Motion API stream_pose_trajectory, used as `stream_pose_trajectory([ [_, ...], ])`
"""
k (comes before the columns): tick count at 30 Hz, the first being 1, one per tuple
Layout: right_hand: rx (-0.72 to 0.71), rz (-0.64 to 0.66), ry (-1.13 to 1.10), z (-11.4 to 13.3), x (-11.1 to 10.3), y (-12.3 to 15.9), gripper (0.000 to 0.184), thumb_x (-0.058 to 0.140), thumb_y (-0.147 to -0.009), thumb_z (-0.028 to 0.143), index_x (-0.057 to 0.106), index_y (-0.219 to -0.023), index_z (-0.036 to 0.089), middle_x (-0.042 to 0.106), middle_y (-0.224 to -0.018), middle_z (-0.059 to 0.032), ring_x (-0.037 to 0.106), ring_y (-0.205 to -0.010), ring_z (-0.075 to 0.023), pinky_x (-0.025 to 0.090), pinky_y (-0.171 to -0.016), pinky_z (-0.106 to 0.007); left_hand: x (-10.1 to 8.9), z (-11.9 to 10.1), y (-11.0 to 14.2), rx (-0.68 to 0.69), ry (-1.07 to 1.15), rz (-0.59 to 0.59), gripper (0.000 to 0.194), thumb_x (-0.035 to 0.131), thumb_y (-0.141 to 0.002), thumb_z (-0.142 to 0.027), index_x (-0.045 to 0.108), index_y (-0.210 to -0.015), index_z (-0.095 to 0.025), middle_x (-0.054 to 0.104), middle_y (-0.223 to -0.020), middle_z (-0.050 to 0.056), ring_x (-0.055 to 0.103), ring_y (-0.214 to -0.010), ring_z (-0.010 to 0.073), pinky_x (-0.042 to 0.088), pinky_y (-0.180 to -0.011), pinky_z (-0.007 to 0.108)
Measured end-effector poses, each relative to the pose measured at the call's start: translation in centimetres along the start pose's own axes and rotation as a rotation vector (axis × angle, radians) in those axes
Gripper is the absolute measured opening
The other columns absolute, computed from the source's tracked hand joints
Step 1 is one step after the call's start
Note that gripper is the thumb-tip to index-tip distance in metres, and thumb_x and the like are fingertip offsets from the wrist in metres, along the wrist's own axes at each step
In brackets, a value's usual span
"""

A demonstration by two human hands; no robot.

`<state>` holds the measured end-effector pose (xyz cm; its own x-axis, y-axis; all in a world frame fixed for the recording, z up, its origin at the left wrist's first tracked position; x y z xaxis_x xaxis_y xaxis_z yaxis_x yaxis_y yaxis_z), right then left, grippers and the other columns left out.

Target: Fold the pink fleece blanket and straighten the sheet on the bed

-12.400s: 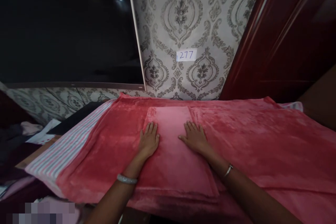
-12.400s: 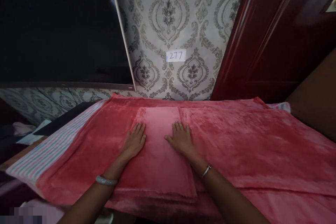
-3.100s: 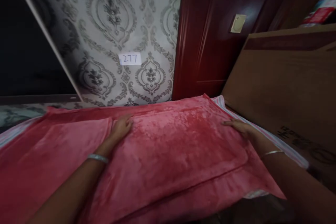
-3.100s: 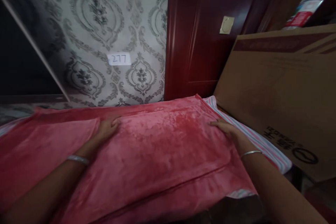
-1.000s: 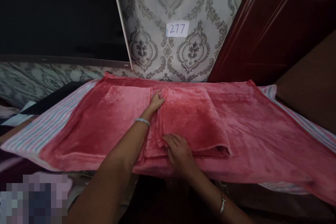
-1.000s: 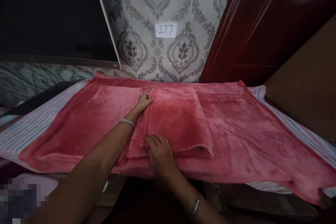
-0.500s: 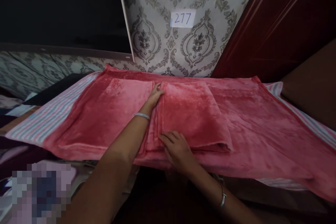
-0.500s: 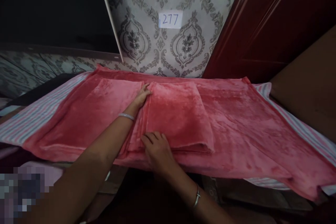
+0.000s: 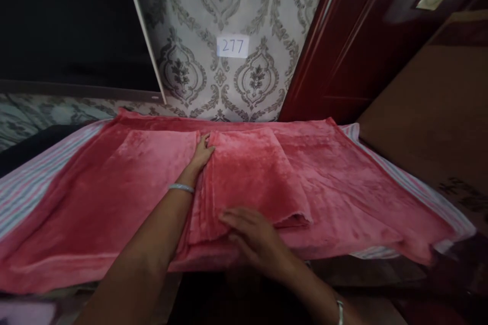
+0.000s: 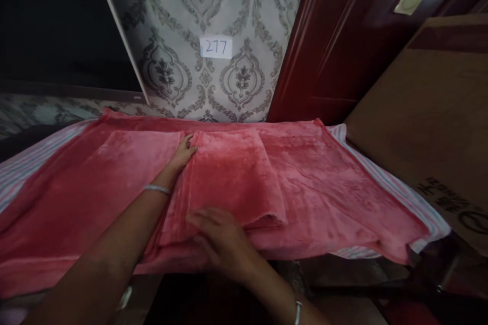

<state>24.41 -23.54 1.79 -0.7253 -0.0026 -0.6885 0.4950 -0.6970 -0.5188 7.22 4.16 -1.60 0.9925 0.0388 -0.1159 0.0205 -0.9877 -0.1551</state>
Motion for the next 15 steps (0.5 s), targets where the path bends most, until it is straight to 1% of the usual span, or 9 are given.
stream_pose_trajectory([
  [2, 0.124, -0.200, 0.012, -2.7, -3.9, 0.6, 0.039, 0.047, -0.104, 0.029, 0.060, -0.140, 0.028, 0.067, -0.135, -0.0069, 0.061, -0.127, -0.0210, 0.049, -0.108, -0.041, -0.2, 0.0, 0.0, -0.010, -0.011, -0.013, 0.069, 0.060, -0.075, -0.010, 0.049, -0.142, -0.015, 0.067, -0.127, 0.013, 0.062, -0.125, 0.0271, 0.049, -0.108, 0.044],
  [4, 0.303, -0.404, 0.060, -6.7, -7.6, 1.4, 0.039, 0.049, -0.102, 0.039, 0.063, -0.137, 0.027, 0.067, -0.135, -0.0086, 0.063, -0.125, -0.0245, 0.049, -0.109, -0.046, -0.4, 0.2, 0.1, -0.018, -0.023, -0.024, 0.072, 0.061, -0.076, -0.011, 0.047, -0.146, -0.017, 0.066, -0.131, 0.013, 0.059, -0.129, 0.0268, 0.048, -0.110, 0.044],
  [5, 0.379, -0.458, 0.062, -9.0, -9.1, 1.7, 0.043, 0.050, -0.101, 0.044, 0.063, -0.138, 0.026, 0.066, -0.136, -0.0098, 0.063, -0.124, -0.0262, 0.049, -0.108, -0.047, -0.4, 0.2, 0.1, -0.017, -0.026, -0.026, 0.074, 0.063, -0.076, -0.012, 0.046, -0.147, -0.018, 0.064, -0.134, 0.013, 0.059, -0.130, 0.0270, 0.047, -0.110, 0.045],
  [7, 0.474, -0.477, 0.039, -13.6, -11.1, 1.8, 0.053, 0.052, -0.097, 0.055, 0.063, -0.138, 0.024, 0.066, -0.136, -0.0111, 0.062, -0.127, -0.0288, 0.049, -0.108, -0.049, -0.5, 0.3, 0.1, -0.003, -0.017, -0.024, 0.076, 0.068, -0.077, -0.018, 0.045, -0.149, -0.021, 0.063, -0.138, 0.014, 0.058, -0.131, 0.0276, 0.047, -0.110, 0.045],
  [9, 0.522, -0.460, 0.000, -18.0, -12.1, 1.1, 0.062, 0.053, -0.092, 0.062, 0.062, -0.139, 0.023, 0.063, -0.140, -0.0115, 0.058, -0.131, -0.0299, 0.045, -0.112, -0.051, -0.4, 0.4, 0.1, 0.020, 0.007, -0.013, 0.076, 0.072, -0.079, -0.028, 0.045, -0.150, -0.022, 0.062, -0.140, 0.014, 0.057, -0.131, 0.0281, 0.047, -0.110, 0.045],
  [11, 0.574, -0.443, -0.040, -21.8, -12.5, 0.0, 0.068, 0.055, -0.088, 0.064, 0.061, -0.141, 0.022, 0.059, -0.144, -0.0127, 0.055, -0.135, -0.0306, 0.042, -0.115, -0.051, -0.4, 0.3, 0.2, 0.041, 0.006, -0.006, 0.076, 0.072, -0.080, -0.036, 0.044, -0.150, -0.021, 0.060, -0.142, 0.015, 0.056, -0.133, 0.0285, 0.046, -0.111, 0.046],
  [13, 0.646, -0.433, -0.066, -25.0, -12.5, -1.2, 0.071, 0.057, -0.086, 0.063, 0.059, -0.142, 0.020, 0.057, -0.146, -0.0148, 0.053, -0.137, -0.0313, 0.039, -0.117, -0.051, -0.4, 0.2, 0.2, 0.046, -0.058, -0.023, 0.074, 0.071, -0.081, -0.037, 0.046, -0.148, -0.019, 0.059, -0.143, 0.015, 0.054, -0.135, 0.0289, 0.043, -0.113, 0.046],
  [15, 0.718, -0.427, -0.079, -27.4, -12.1, -2.5, 0.070, 0.056, -0.087, 0.060, 0.059, -0.142, 0.018, 0.060, -0.143, -0.0162, 0.055, -0.134, -0.0317, 0.040, -0.116, -0.051, -0.5, 0.0, 0.1, 0.038, -0.161, -0.056, 0.070, 0.069, -0.081, -0.035, 0.048, -0.145, -0.018, 0.060, -0.143, 0.015, 0.054, -0.135, 0.0283, 0.043, -0.113, 0.045],
])
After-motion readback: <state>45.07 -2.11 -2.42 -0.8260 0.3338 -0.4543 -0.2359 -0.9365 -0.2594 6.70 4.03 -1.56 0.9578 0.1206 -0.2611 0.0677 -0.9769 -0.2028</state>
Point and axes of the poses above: each hand's wrist, its own y-axis away from the middle knuckle, its own x-axis out of the palm, z = x × y, the point moved 4 cm from there along -y, towards the middle knuckle
